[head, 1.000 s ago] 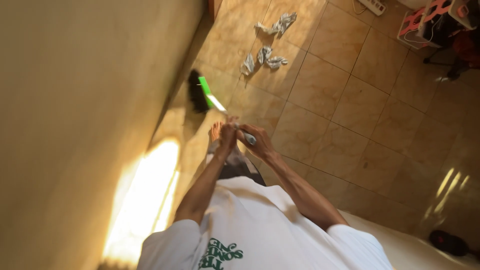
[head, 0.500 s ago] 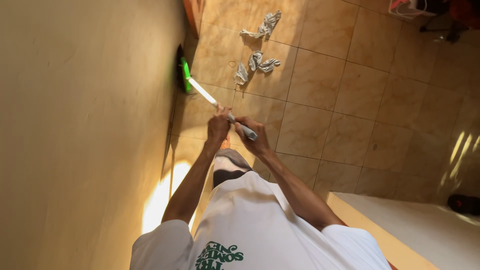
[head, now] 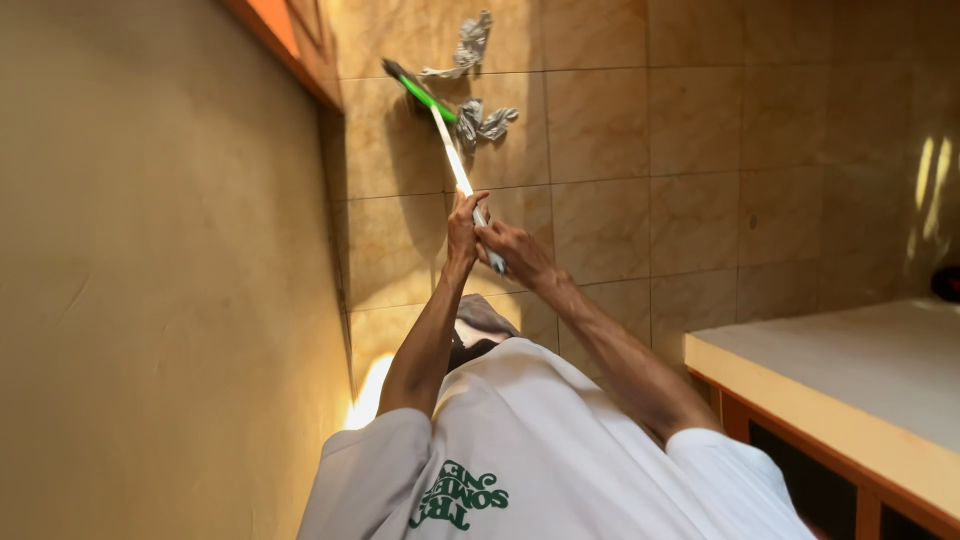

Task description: Sweeping the floor with a broom to collect trash.

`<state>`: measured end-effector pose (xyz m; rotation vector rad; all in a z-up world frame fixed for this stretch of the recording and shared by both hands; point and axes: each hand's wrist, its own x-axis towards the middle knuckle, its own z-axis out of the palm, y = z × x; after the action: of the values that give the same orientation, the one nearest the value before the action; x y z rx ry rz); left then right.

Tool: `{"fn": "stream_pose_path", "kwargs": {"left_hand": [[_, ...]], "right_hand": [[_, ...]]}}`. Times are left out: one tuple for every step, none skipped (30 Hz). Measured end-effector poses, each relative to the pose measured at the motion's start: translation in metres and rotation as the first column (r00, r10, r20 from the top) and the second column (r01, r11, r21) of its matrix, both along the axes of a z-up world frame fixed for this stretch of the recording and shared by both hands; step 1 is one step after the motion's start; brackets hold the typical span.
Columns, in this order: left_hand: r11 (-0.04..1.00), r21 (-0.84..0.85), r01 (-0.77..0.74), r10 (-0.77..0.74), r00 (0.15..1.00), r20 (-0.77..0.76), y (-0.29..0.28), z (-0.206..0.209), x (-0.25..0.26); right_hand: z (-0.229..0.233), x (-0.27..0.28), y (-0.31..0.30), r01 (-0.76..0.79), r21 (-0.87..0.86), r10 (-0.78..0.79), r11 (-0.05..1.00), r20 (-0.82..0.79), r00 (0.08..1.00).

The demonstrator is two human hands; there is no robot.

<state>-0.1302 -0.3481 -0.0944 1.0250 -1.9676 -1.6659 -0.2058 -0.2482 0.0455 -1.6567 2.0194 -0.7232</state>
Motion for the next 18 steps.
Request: {"fn": "stream_pose_path", "kwargs": {"left_hand": [[1.000, 0.002, 0.019, -0.018, 1.000, -0.004, 0.009, 0.016, -0.005], [0.999, -0.005, 0.038, -0.037, 0.997, 0.064, 0.019, 0.031, -0.008], [0.998, -0.013, 0.058, -0.056, 0.990, 0.133, 0.028, 0.049, -0.013], [0.997, -0.014, 0.077, -0.075, 0.989, 0.129, 0.037, 0.066, -0.022], [0.991, -0.095, 0.095, -0.084, 0.989, 0.120, 0.052, 0.083, -0.025], [0.978, -0.176, 0.113, -0.094, 0.989, 0.111, 0.066, 0.100, -0.028], [0.977, -0.178, 0.116, -0.098, 0.989, 0.109, 0.075, 0.114, -0.032], [0.954, -0.251, 0.167, -0.157, 0.986, 0.058, 0.086, 0.129, -0.036], [0.922, -0.326, 0.208, -0.217, 0.976, 0.008, 0.096, 0.143, -0.042], [0.921, -0.331, 0.207, -0.218, 0.976, 0.004, 0.097, 0.149, -0.049], [0.891, -0.323, 0.319, -0.331, 0.943, 0.018, 0.105, 0.157, -0.050], [0.848, -0.313, 0.427, -0.441, 0.897, 0.030, 0.112, 0.163, -0.051], [0.849, -0.310, 0.428, -0.441, 0.897, 0.030, 0.114, 0.164, -0.057], [0.791, -0.297, 0.535, -0.548, 0.835, 0.044, 0.115, 0.165, -0.063], [0.721, -0.283, 0.632, -0.644, 0.762, 0.061, 0.117, 0.169, -0.067], [0.724, -0.279, 0.631, -0.641, 0.764, 0.066, 0.119, 0.158, -0.076], [0.676, -0.209, 0.706, -0.708, 0.702, 0.079, 0.125, 0.143, -0.077], [0.620, -0.138, 0.772, -0.770, 0.633, 0.082, 0.131, 0.129, -0.078]], "right_hand": [[0.020, 0.001, 0.010, 0.019, 0.002, -0.018, 1.000, -0.004, 1.000], [0.039, 0.003, 0.021, 0.067, -0.006, -0.067, 0.998, -0.016, 0.998], [0.060, 0.004, 0.031, 0.116, -0.017, -0.117, 0.993, -0.027, 0.993], [0.074, -0.003, 0.047, 0.135, -0.018, -0.136, 0.991, -0.031, 0.990], [0.088, -0.007, 0.065, 0.237, -0.063, -0.236, 0.969, 0.025, 0.971], [0.103, -0.010, 0.084, 0.339, -0.102, -0.332, 0.935, 0.084, 0.940], [0.124, -0.012, 0.094, 0.342, -0.105, -0.335, 0.934, 0.084, 0.939], [0.145, -0.014, 0.105, 0.423, -0.089, -0.416, 0.902, 0.092, 0.905], [0.165, -0.017, 0.116, 0.498, -0.075, -0.491, 0.864, 0.097, 0.866], [0.185, -0.019, 0.114, 0.498, -0.081, -0.491, 0.863, 0.095, 0.866], [0.206, -0.016, 0.118, 0.552, -0.042, -0.546, 0.832, 0.109, 0.831], [0.227, -0.014, 0.120, 0.604, -0.002, -0.599, 0.797, 0.120, 0.792], [0.224, -0.014, 0.125, 0.604, 0.002, -0.600, 0.797, 0.120, 0.791], [0.221, -0.014, 0.130, 0.614, 0.032, -0.614, 0.789, 0.074, 0.786], [0.220, -0.012, 0.136, 0.620, 0.063, -0.623, 0.782, 0.032, 0.782], [0.215, -0.020, 0.133, 0.617, 0.067, -0.620, 0.784, 0.038, 0.784], [0.207, -0.021, 0.132, 0.625, 0.083, -0.628, 0.776, 0.027, 0.777], [0.200, -0.023, 0.129, 0.632, 0.100, -0.636, 0.769, 0.017, 0.771]]}}
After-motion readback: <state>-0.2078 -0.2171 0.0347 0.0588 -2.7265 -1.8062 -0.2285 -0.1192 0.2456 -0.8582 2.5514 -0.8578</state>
